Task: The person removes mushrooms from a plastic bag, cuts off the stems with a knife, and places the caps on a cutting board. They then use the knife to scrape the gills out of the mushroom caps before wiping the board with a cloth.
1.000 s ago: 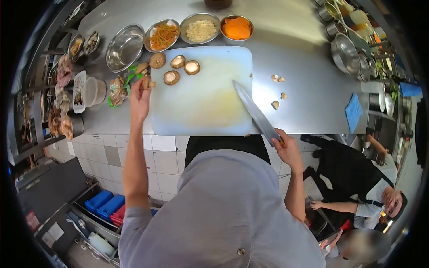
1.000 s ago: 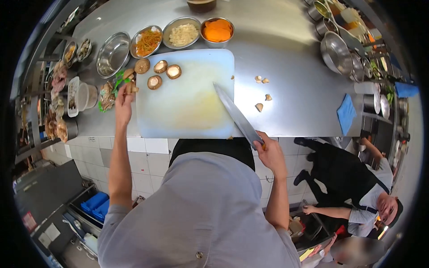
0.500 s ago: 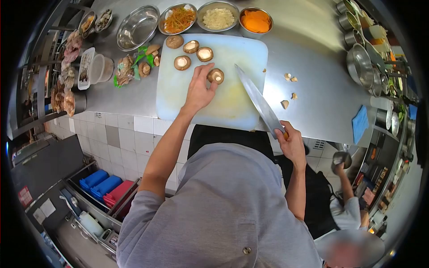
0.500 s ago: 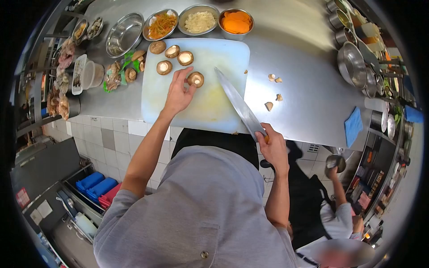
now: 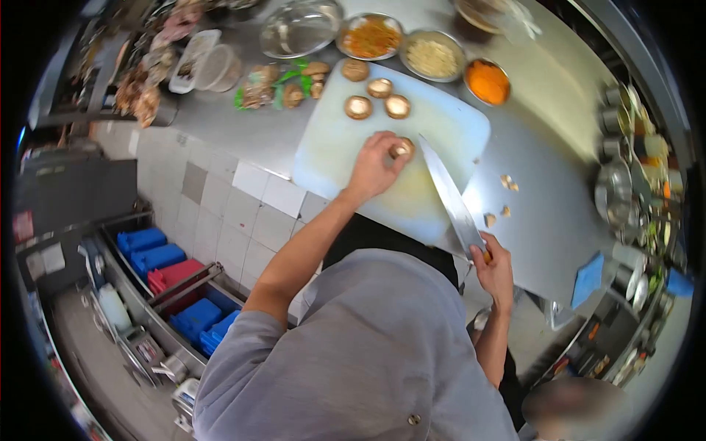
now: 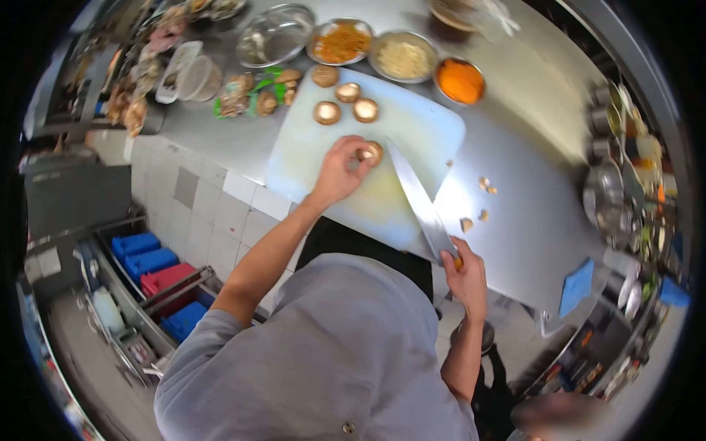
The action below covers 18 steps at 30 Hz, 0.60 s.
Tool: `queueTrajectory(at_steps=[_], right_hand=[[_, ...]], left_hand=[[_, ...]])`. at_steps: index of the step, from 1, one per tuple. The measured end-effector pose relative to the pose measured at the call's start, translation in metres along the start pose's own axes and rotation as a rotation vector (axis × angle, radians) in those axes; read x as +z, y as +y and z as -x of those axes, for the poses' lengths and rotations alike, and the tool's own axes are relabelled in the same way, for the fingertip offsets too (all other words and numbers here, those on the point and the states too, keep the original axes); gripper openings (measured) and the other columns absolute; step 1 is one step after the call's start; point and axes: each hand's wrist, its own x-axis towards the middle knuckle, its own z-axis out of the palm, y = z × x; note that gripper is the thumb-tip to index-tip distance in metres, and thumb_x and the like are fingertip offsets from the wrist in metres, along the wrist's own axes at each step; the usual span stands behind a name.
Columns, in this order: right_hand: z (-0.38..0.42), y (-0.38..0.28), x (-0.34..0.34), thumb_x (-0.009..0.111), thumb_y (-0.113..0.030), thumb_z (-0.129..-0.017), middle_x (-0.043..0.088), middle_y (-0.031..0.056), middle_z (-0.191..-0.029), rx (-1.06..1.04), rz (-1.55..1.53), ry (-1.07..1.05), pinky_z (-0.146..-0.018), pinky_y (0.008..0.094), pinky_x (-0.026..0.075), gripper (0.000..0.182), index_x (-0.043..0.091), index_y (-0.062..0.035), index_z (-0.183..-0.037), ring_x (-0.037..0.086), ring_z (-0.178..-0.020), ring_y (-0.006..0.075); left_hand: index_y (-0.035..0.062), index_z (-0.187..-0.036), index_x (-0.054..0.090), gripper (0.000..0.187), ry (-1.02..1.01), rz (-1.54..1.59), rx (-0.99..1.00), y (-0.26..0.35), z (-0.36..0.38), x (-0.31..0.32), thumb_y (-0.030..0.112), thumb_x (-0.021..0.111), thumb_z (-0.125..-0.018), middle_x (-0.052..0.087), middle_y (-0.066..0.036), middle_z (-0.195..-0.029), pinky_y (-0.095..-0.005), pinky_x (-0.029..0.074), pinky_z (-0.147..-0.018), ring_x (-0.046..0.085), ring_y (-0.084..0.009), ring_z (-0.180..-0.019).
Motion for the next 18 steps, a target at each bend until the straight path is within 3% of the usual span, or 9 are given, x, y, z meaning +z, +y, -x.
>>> queueTrajectory(at_steps=[2,5,8,11,13,15,18], right_hand=[[-0.003,0.002,-0.002,0.074,-0.01,-0.095,0.05,0.012,-0.063,0.03,-0.053,-0.038,-0.054,0.0327,0.041,0.031,0.067,-0.0002,-0.124,0.045,-0.054,0.0165],[-0.006,-0.001,-0.002,0.074,-0.009,-0.096,0.045,0.0101,-0.061,0.065,-0.055,-0.096,-0.055,0.031,0.041,0.034,0.067,-0.0033,-0.129,0.041,-0.055,0.0138],[-0.004,-0.007,-0.007,0.073,-0.009,-0.096,0.044,0.0085,-0.06,0.047,-0.037,-0.104,-0.057,0.0288,0.043,0.041,0.066,-0.009,-0.136,0.039,-0.056,0.013],[-0.004,-0.007,-0.011,0.073,-0.007,-0.097,0.044,0.0025,-0.063,-0.011,-0.042,-0.117,-0.056,0.0253,0.037,0.048,0.063,-0.0122,-0.144,0.039,-0.057,0.0087],[-0.002,-0.01,-0.01,0.072,-0.004,-0.097,0.044,0.0012,-0.065,0.0,-0.092,-0.137,-0.056,0.0239,0.036,0.05,0.063,-0.0127,-0.145,0.037,-0.058,0.0078],[-0.002,-0.014,-0.009,0.072,-0.003,-0.097,0.049,0.0028,-0.068,-0.027,-0.085,-0.135,-0.057,0.0243,0.038,0.048,0.065,-0.0124,-0.143,0.036,-0.059,0.0082],[-0.003,-0.015,-0.009,0.071,-0.002,-0.096,0.063,0.0077,-0.079,-0.046,-0.069,-0.139,-0.06,0.0252,0.041,0.047,0.066,-0.0118,-0.141,0.038,-0.06,0.0093]], left_hand=[[0.0002,-0.12,0.065,0.038,0.01,0.015,-0.037,-0.005,0.0,0.0,0.006,0.079,-0.086,0.069,-0.017,-0.118,-0.0394,0.06,-0.083,0.07,-0.0334,-0.101],[-0.0003,-0.12,0.065,0.037,-0.023,-0.028,-0.138,0.011,-0.001,-0.006,0.007,0.077,-0.086,0.069,-0.018,-0.117,-0.0381,0.061,-0.084,0.07,-0.0328,-0.1],[0.0008,-0.12,0.065,0.035,0.05,0.024,-0.096,0.004,0.001,-0.001,0.004,0.075,-0.087,0.07,-0.015,-0.114,-0.0366,0.062,-0.087,0.071,-0.027,-0.101],[0.0011,-0.121,0.065,0.036,-0.016,0.289,-0.317,0.003,0.0,-0.004,0.002,0.075,-0.087,0.07,-0.011,-0.113,-0.0348,0.062,-0.089,0.069,-0.0201,-0.105],[0.0006,-0.122,0.064,0.037,-0.025,0.311,-0.341,0.002,0.0,-0.006,0.001,0.075,-0.086,0.07,-0.009,-0.112,-0.0346,0.061,-0.091,0.068,-0.0176,-0.108],[-0.0005,-0.123,0.064,0.038,-0.046,0.335,-0.357,0.001,0.0,-0.009,0.002,0.076,-0.086,0.071,-0.008,-0.114,-0.0338,0.061,-0.093,0.067,-0.0168,-0.111],[-0.0003,-0.118,0.066,0.033,-0.02,0.294,-0.308,0.008,0.0,-0.01,0.005,0.075,-0.086,0.074,-0.012,-0.109,-0.0353,0.061,-0.091,0.071,-0.0201,-0.104]])
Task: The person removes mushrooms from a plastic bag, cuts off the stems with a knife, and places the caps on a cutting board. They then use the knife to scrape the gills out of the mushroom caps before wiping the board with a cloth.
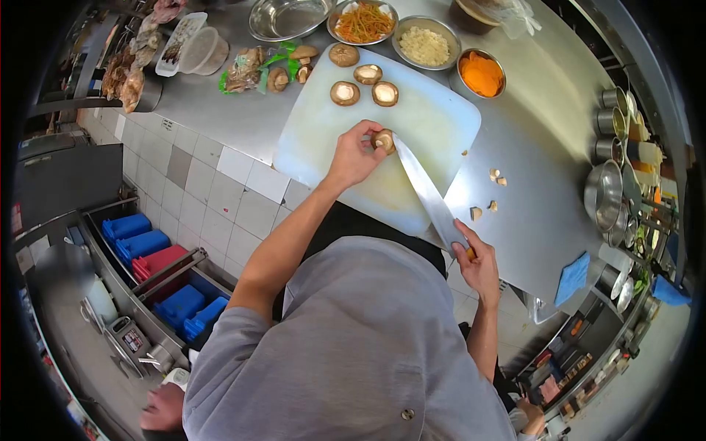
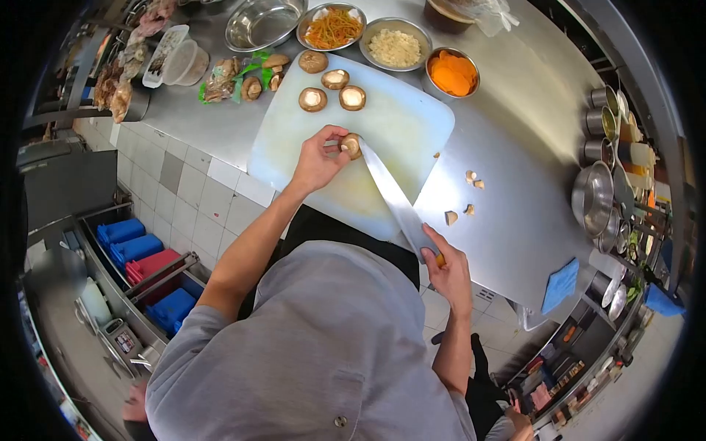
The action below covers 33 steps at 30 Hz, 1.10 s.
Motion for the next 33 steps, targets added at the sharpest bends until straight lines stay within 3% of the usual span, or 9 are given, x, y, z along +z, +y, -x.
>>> queueTrajectory(at_steps=[1,4,7,12,15,21,24,27,33], right_hand=[[0.0,0.0,0.0,0.071,-0.001,-0.096,0.068,0.0098,-0.084,-0.002,0.007,-0.002,-0.062,0.0256,0.043,0.046,0.067,-0.0116,-0.141,0.04,-0.061,0.0097],[0.001,0.002,-0.002,0.074,-0.004,-0.094,0.075,0.0209,-0.119,0.048,0.049,-0.05,-0.075,0.0334,0.055,0.049,0.067,-0.0157,-0.141,0.067,-0.071,0.0314],[0.003,0.008,0.005,0.073,-0.003,-0.094,0.075,0.0202,-0.119,-0.009,0.007,0.019,-0.076,0.0344,0.055,0.048,0.067,-0.0157,-0.14,0.069,-0.074,0.0338],[0.003,-0.001,0.003,0.073,-0.003,-0.094,0.075,0.0203,-0.116,0.052,0.001,0.002,-0.073,0.0351,0.055,0.048,0.067,-0.0152,-0.14,0.064,-0.069,0.0301],[0.002,0.0,0.003,0.073,-0.003,-0.094,0.075,0.022,-0.11,0.06,-0.002,0.006,-0.07,0.035,0.053,0.048,0.067,-0.0156,-0.14,0.058,-0.064,0.0279],[0.003,0.002,0.006,0.073,-0.004,-0.094,0.07,0.0249,-0.093,0.067,0.004,0.018,-0.065,0.0354,0.051,0.047,0.068,-0.0175,-0.139,0.051,-0.058,0.0267],[0.004,0.001,0.006,0.073,-0.004,-0.094,0.068,0.0245,-0.088,0.072,0.029,0.025,-0.064,0.0352,0.05,0.048,0.068,-0.0184,-0.14,0.049,-0.057,0.0255],[0.008,0.0,0.007,0.074,-0.005,-0.094,0.066,0.0234,-0.083,0.087,-0.001,0.031,-0.062,0.0347,0.049,0.049,0.068,-0.019,-0.14,0.048,-0.057,0.0232],[0.013,-0.003,0.007,0.074,-0.004,-0.095,0.063,0.0163,-0.074,0.105,-0.041,0.039,-0.059,0.0309,0.045,0.047,0.068,-0.016,-0.141,0.045,-0.058,0.0149]], left_hand=[[-0.0005,-0.117,0.067,0.033,-0.004,-0.012,0.004,0.0,0.0,0.001,0.005,0.075,-0.086,0.074,-0.013,-0.11,-0.0355,0.061,-0.091,0.072,-0.0205,-0.103],[-0.0012,-0.116,0.068,0.033,-0.009,-0.051,0.022,0.002,-0.001,0.003,0.004,0.075,-0.085,0.075,-0.014,-0.11,-0.0358,0.062,-0.09,0.073,-0.0217,-0.1],[-0.0017,-0.114,0.069,0.031,0.004,-0.104,0.06,0.001,-0.001,0.004,0.003,0.075,-0.084,0.075,-0.016,-0.11,-0.036,0.062,-0.089,0.074,-0.0234,-0.097],[-0.0029,-0.109,0.072,0.026,0.007,-0.086,0.078,0.004,-0.004,0.002,0.002,0.074,-0.084,0.076,-0.017,-0.108,-0.0358,0.063,-0.085,0.075,-0.0245,-0.093],[-0.0017,-0.115,0.073,0.028,-0.063,-0.073,-0.013,-0.005,-0.009,-0.003,0.002,0.072,-0.088,0.076,-0.011,-0.111,-0.0337,0.061,-0.089,0.072,-0.0192,-0.102],[-0.0011,-0.118,0.073,0.028,-0.14,-0.031,-0.059,-0.013,-0.018,-0.013,0.0,0.071,-0.09,0.075,-0.011,-0.11,-0.0329,0.06,-0.091,0.071,-0.0173,-0.1],[-0.0006,-0.121,0.071,0.03,-0.159,-0.024,0.062,-0.006,-0.014,-0.012,0.002,0.075,-0.092,0.075,-0.011,-0.111,-0.0335,0.06,-0.091,0.071,-0.0178,-0.099],[-0.0009,-0.119,0.07,0.028,-0.138,-0.324,0.396,0.012,-0.007,-0.011,0.005,0.076,-0.092,0.074,-0.018,-0.116,-0.037,0.063,-0.084,0.075,-0.0253,-0.095],[-0.0017,-0.121,0.069,0.029,-0.079,-0.118,0.079,0.003,-0.006,-0.002,0.007,0.076,-0.094,0.073,-0.016,-0.113,-0.0361,0.062,-0.086,0.074,-0.0252,-0.1]])
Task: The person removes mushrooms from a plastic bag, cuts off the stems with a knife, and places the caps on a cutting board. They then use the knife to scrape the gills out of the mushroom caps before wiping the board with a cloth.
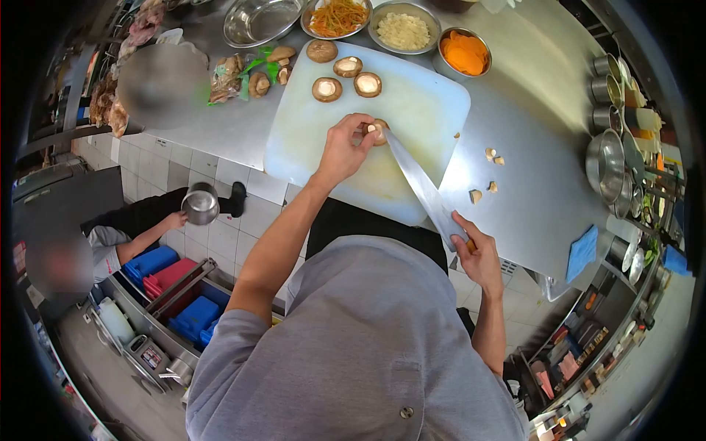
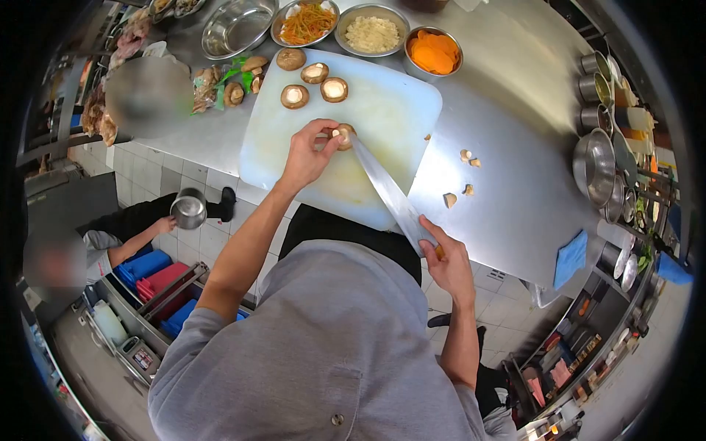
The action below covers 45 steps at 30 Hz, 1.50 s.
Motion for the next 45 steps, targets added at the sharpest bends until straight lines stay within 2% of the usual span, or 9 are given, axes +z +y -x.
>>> queueTrajectory(at_steps=[4,10,13,14,20,26,29,39,45], right_hand=[[0.003,0.018,0.004,0.069,-0.002,-0.098,0.052,-0.0007,-0.067,0.048,-0.087,0.058,-0.056,0.0242,0.037,0.048,0.063,-0.0113,-0.144,0.042,-0.059,0.0057],[-0.048,0.027,0.022,0.07,-0.005,-0.097,0.061,0.0039,-0.083,0.058,-0.038,0.091,-0.07,0.0254,0.047,0.055,0.055,-0.0102,-0.15,0.051,-0.066,0.0078],[-0.078,0.02,0.041,0.072,-0.007,-0.096,0.065,0.0113,-0.111,-0.033,-0.15,0.068,-0.082,0.0307,0.053,0.06,0.052,-0.0098,-0.153,0.062,-0.084,0.0139],[-0.087,0.026,0.046,0.073,-0.007,-0.094,0.06,0.0153,-0.13,-0.183,-0.022,0.087,-0.09,0.0354,0.056,0.061,0.053,-0.0082,-0.152,0.066,-0.106,0.0224],[-0.113,0.038,0.049,0.079,-0.003,-0.084,0.049,0.0162,-0.145,-0.391,0.266,0.149,-0.101,0.0421,0.053,0.064,0.059,-0.006,-0.145,0.053,-0.132,0.0343],[-0.106,-0.016,0.058,0.079,-0.005,-0.085,0.044,0.0203,-0.15,-0.563,0.248,0.094,-0.114,0.0476,0.043,0.068,0.054,-0.0055,-0.148,0.051,-0.135,0.0387],[-0.093,-0.062,0.07,0.079,-0.005,-0.086,0.045,0.0191,-0.15,-0.431,-0.198,-0.189,-0.109,0.0479,0.048,0.071,0.05,-0.0046,-0.151,0.051,-0.137,0.0349],[-0.11,-0.069,0.093,0.068,-0.001,-0.097,0.059,0.0162,-0.132,-0.389,-0.303,-0.305,-0.099,0.0362,0.055,0.051,0.048,0.0028,-0.144,0.062,-0.119,0.0234],[-0.112,-0.048,0.086,0.068,0.002,-0.096,0.06,0.0123,-0.129,-0.314,-0.426,-0.328,-0.092,0.0302,0.054,0.052,0.046,-0.0001,-0.144,0.063,-0.112,0.019]], left_hand=[[-0.0034,-0.122,0.067,0.03,0.048,0.108,-0.07,-0.01,0.007,-0.004,0.008,0.075,-0.096,0.074,-0.014,-0.112,-0.0361,0.062,-0.087,0.073,-0.0225,-0.102],[-0.0005,-0.122,0.068,0.026,0.067,0.206,-0.133,-0.017,0.028,-0.009,0.013,0.07,-0.1,0.074,-0.011,-0.11,-0.0341,0.06,-0.084,0.072,-0.0185,-0.101],[0.0019,-0.119,0.068,0.022,0.03,0.18,-0.162,-0.005,0.043,-0.01,0.017,0.067,-0.103,0.074,-0.01,-0.108,-0.0336,0.059,-0.08,0.071,-0.0175,-0.097],[0.0029,-0.117,0.068,0.021,0.046,0.126,-0.1,0.001,0.049,-0.01,0.019,0.065,-0.104,0.074,-0.009,-0.107,-0.0336,0.058,-0.078,0.071,-0.0174,-0.095],[0.0073,-0.112,0.063,0.02,0.077,0.175,-0.068,0.0,0.073,0.008,0.025,0.068,-0.104,0.071,-0.006,-0.095,-0.0351,0.056,-0.072,0.067,-0.0168,-0.081],[0.0052,-0.113,0.058,0.029,0.012,0.297,-0.153,0.013,0.082,0.018,0.031,0.067,-0.105,0.068,-0.01,-0.092,-0.0365,0.055,-0.071,0.065,-0.0175,-0.079],[0.0038,-0.11,0.057,0.029,-0.019,0.303,-0.135,0.032,0.087,0.011,0.03,0.067,-0.105,0.069,-0.01,-0.093,-0.0368,0.056,-0.069,0.068,-0.0183,-0.08],[0.0034,-0.112,0.055,0.033,-0.099,0.312,-0.083,0.038,0.093,-0.009,0.017,0.079,-0.093,0.071,-0.014,-0.102,-0.0371,0.058,-0.071,0.072,-0.0201,-0.086],[0.0103,-0.161,0.025,0.086,0.176,0.268,-0.145,-0.021,0.088,-0.055,0.024,0.079,-0.095,0.071,-0.009,-0.101,-0.0347,0.059,-0.076,0.071,-0.0182,-0.086]])
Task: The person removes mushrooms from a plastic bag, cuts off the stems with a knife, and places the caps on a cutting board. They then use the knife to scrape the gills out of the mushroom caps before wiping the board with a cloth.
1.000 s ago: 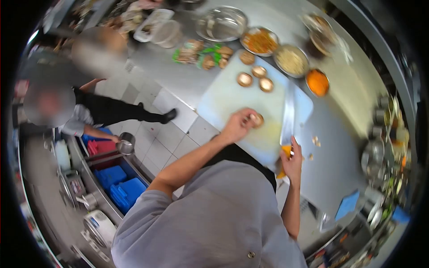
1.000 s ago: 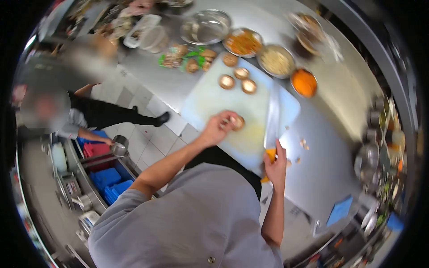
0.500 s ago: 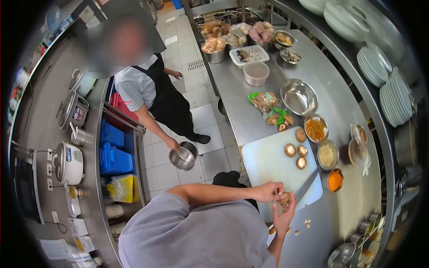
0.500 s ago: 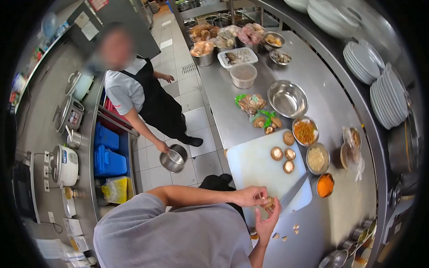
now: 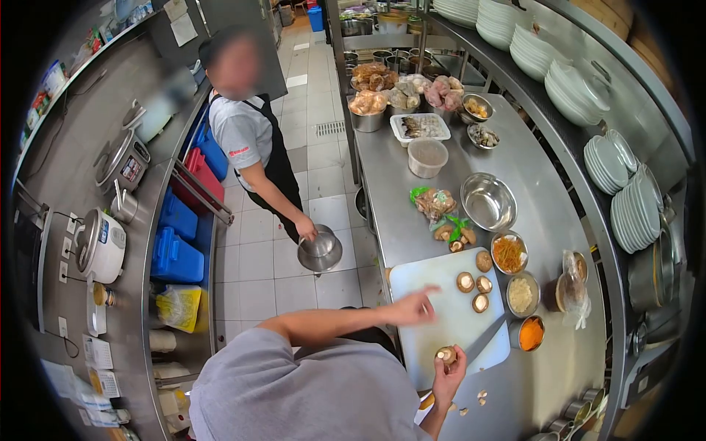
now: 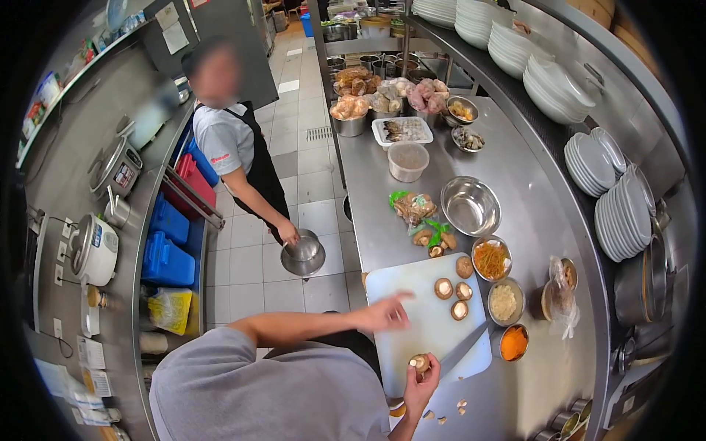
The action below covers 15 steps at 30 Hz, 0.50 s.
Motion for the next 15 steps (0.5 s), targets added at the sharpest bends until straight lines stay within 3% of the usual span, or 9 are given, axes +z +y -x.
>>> queueTrajectory(at_steps=[2,5,8,10,13,15], right_hand=[[0.003,0.004,-0.003,0.068,0.002,-0.096,0.06,0.0117,-0.128,0.005,-0.043,0.028,-0.091,0.029,0.053,0.053,0.046,-0.0008,-0.144,0.063,-0.111,0.0175],[0.004,0.008,-0.009,0.068,0.002,-0.096,0.062,0.0109,-0.126,-0.006,-0.013,0.04,-0.09,0.0282,0.053,0.052,0.045,-0.0014,-0.143,0.063,-0.11,0.0166],[0.002,0.002,-0.014,0.068,0.002,-0.096,0.062,0.0102,-0.125,0.038,0.026,-0.002,-0.089,0.0273,0.052,0.052,0.046,-0.0018,-0.143,0.063,-0.11,0.0168],[0.0,0.0,-0.016,0.069,0.001,-0.097,0.063,0.0094,-0.124,0.055,0.015,-0.021,-0.088,0.0272,0.052,0.051,0.046,-0.0019,-0.142,0.063,-0.11,0.0168],[0.0,-0.01,-0.01,0.069,0.002,-0.096,0.062,0.0091,-0.124,0.034,-0.017,-0.012,-0.088,0.0271,0.052,0.051,0.046,-0.0018,-0.141,0.063,-0.109,0.0166],[-0.002,-0.01,-0.014,0.069,0.002,-0.095,0.061,0.0093,-0.125,0.02,-0.031,0.013,-0.088,0.0274,0.053,0.051,0.047,-0.0017,-0.141,0.063,-0.109,0.0166]], left_hand=[[0.0037,-0.16,0.026,0.091,0.271,0.215,-0.13,-0.004,-0.01,-0.053,0.023,0.082,-0.091,0.073,-0.012,-0.101,-0.0352,0.059,-0.07,0.072,-0.0181,-0.08],[0.0068,-0.164,0.015,0.091,0.604,0.362,-0.119,0.006,-0.012,-0.151,-0.002,0.066,-0.089,0.074,-0.014,-0.103,-0.0349,0.059,-0.064,0.069,-0.0181,-0.075],[0.0019,-0.163,0.009,0.099,0.806,0.175,0.008,0.032,-0.015,-0.288,0.002,0.074,-0.088,0.075,-0.012,-0.088,-0.0386,0.06,-0.062,0.071,-0.0206,-0.071],[0.0021,-0.163,-0.002,0.115,0.917,-0.166,-0.079,0.088,-0.007,-0.404,0.005,0.08,-0.084,0.073,-0.015,-0.089,-0.0361,0.059,-0.057,0.07,-0.0209,-0.068],[-0.0054,-0.162,-0.003,0.121,1.166,-0.466,-0.256,0.162,0.026,-0.534,0.012,0.085,-0.081,0.073,-0.017,-0.09,-0.0364,0.059,-0.056,0.07,-0.0213,-0.068],[-0.0089,-0.162,0.001,0.117,1.316,-0.657,-0.408,0.196,0.051,-0.589,0.016,0.082,-0.08,0.074,-0.024,-0.104,-0.0411,0.062,-0.074,0.076,-0.0323,-0.089]])
